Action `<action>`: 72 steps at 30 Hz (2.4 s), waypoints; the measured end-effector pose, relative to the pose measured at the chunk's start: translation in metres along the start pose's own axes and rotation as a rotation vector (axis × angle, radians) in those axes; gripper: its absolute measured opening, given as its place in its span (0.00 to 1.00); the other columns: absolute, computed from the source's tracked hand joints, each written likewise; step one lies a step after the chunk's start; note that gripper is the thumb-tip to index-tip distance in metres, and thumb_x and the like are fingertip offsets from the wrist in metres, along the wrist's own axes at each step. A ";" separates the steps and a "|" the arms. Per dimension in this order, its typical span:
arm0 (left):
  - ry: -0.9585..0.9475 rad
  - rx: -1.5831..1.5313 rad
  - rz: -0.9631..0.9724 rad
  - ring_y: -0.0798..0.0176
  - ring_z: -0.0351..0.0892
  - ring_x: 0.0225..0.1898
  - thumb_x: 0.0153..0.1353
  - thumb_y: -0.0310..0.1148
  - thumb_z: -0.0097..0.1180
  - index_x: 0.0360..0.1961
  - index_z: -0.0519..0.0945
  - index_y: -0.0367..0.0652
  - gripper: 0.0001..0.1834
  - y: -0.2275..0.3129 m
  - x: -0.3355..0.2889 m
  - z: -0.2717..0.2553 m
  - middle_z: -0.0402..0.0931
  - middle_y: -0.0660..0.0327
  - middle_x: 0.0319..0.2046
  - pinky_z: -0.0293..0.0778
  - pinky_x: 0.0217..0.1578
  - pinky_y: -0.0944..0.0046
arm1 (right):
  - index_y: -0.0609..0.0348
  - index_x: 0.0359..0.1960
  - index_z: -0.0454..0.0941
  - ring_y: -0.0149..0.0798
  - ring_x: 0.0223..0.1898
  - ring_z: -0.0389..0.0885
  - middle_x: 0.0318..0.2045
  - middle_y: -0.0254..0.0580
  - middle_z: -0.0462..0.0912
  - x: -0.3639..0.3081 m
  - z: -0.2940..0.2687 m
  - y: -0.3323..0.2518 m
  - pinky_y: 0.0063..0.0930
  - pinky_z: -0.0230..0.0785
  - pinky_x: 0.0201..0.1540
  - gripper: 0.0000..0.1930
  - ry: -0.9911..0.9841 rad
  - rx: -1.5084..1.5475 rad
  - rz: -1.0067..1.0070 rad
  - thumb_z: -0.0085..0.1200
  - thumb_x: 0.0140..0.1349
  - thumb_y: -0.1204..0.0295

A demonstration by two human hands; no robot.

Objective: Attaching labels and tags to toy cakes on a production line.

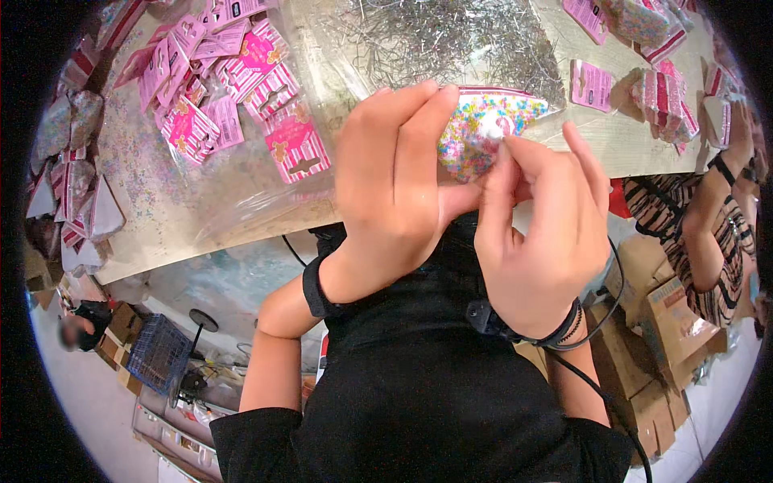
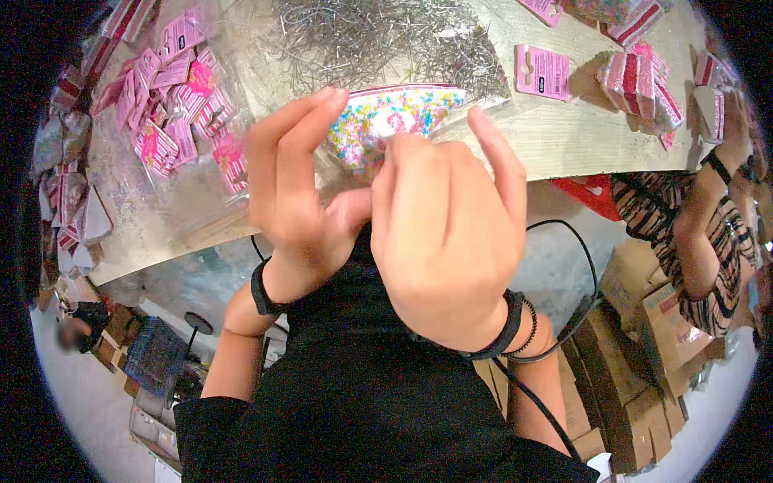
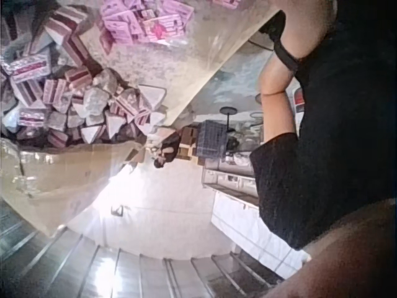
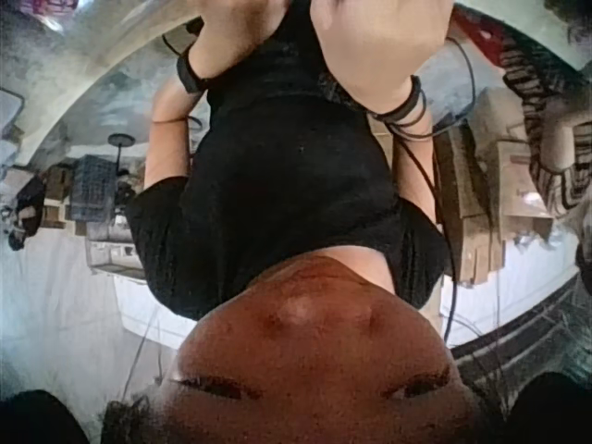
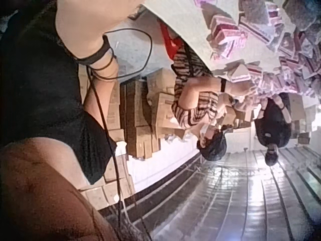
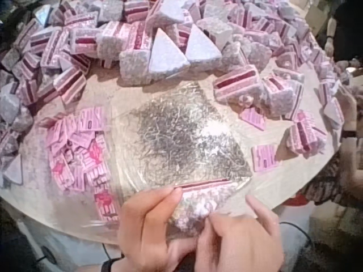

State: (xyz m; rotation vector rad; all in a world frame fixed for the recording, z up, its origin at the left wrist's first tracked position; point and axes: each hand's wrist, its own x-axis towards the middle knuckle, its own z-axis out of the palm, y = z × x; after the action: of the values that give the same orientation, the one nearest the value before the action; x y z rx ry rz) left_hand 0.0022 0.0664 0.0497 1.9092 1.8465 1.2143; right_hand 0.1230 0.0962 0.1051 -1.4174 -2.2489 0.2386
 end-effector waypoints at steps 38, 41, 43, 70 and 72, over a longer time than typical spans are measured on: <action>0.000 0.048 0.011 0.44 0.63 0.59 0.53 0.33 0.66 0.61 0.65 0.35 0.36 0.006 -0.004 -0.078 0.64 0.46 0.58 0.58 0.59 0.48 | 0.59 0.31 0.83 0.23 0.25 0.76 0.22 0.29 0.80 0.112 -0.090 0.132 0.22 0.68 0.27 0.11 -0.323 0.623 0.285 0.60 0.57 0.64; -0.010 0.111 -0.071 0.45 0.62 0.60 0.58 0.34 0.61 0.60 0.67 0.36 0.30 -0.022 -0.001 -0.105 0.63 0.46 0.60 0.57 0.60 0.49 | 0.59 0.31 0.79 0.25 0.30 0.78 0.27 0.33 0.81 0.134 -0.132 0.195 0.24 0.69 0.33 0.08 -0.034 0.343 0.119 0.57 0.60 0.66; -0.011 0.331 -0.147 0.45 0.62 0.61 0.61 0.35 0.57 0.59 0.68 0.36 0.27 -0.043 0.009 -0.116 0.62 0.45 0.61 0.57 0.60 0.49 | 0.63 0.28 0.78 0.26 0.25 0.72 0.21 0.35 0.77 0.141 -0.154 0.226 0.25 0.65 0.27 0.10 0.138 0.148 0.176 0.58 0.60 0.68; 0.216 0.047 -0.329 0.57 0.75 0.51 0.73 0.38 0.29 0.55 0.71 0.30 0.24 -0.044 0.010 -0.113 0.75 0.49 0.51 0.72 0.49 0.61 | 0.50 0.25 0.83 0.43 0.40 0.73 0.31 0.35 0.79 0.044 0.035 0.043 0.39 0.61 0.50 0.02 0.135 0.445 0.086 0.61 0.48 0.70; 0.191 -0.118 -0.411 0.58 0.76 0.50 0.73 0.40 0.28 0.54 0.71 0.31 0.25 -0.039 0.012 -0.112 0.75 0.50 0.51 0.73 0.47 0.63 | 0.50 0.26 0.84 0.42 0.40 0.73 0.32 0.33 0.80 0.049 0.031 0.047 0.37 0.63 0.47 0.04 0.207 0.554 0.064 0.64 0.47 0.69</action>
State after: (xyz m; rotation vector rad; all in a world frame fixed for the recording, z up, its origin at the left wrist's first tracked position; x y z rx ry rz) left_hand -0.1035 0.0429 0.0995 1.3026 2.0741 1.3577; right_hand 0.1283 0.1637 0.0746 -1.1512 -1.7825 0.6476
